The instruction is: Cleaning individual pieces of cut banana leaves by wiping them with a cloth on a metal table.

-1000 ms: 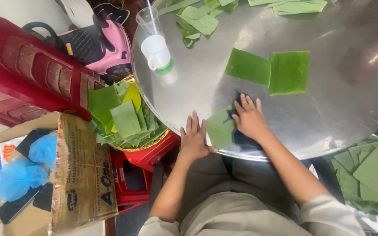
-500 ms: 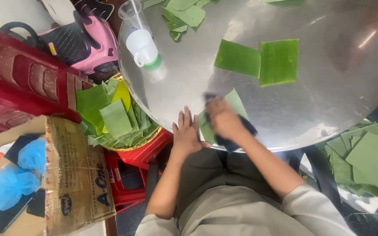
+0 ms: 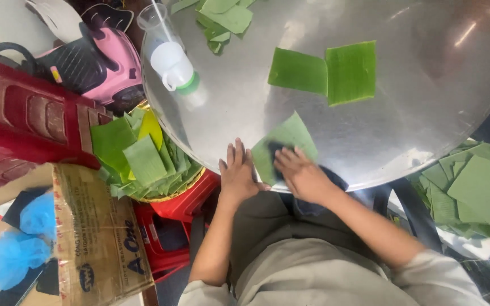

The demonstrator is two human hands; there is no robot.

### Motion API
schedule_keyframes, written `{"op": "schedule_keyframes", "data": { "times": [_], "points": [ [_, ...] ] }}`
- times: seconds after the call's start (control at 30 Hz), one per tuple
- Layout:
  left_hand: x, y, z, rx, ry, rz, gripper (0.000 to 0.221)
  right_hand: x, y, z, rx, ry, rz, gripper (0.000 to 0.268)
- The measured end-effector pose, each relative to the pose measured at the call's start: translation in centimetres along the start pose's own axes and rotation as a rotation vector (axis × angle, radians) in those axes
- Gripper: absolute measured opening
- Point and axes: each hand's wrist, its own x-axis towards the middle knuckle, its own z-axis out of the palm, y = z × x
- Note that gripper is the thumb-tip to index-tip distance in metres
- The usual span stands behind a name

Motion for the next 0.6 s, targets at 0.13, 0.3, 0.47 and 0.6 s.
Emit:
{"op": "schedule_keyframes", "data": {
  "times": [0.13,0.3,0.47,0.6],
  "points": [
    [0.3,-0.2,0.6,-0.032,0.015,0.001,0.112,-1.9,2.5,-1.4,-0.178,0.012,0.061,0.045],
    [-0.1,-0.2,0.3,-0.035,0.002,-0.005,0.112,-2.8,-0.2,-4.0,0.016,-0.006,0.203,0.036],
    [0.2,0.0,0.8,-0.017,0.008,0.000,0.112,-3.3,0.4,-4.0,-0.072,-0.007,0.276,0.041],
    [0.1,-0.4,0.3,-0.013,-0.012,-0.001,0.115,-4.3,-0.5,-4.1,0.026,-0.055,0.324,0.043]
  ]
}}
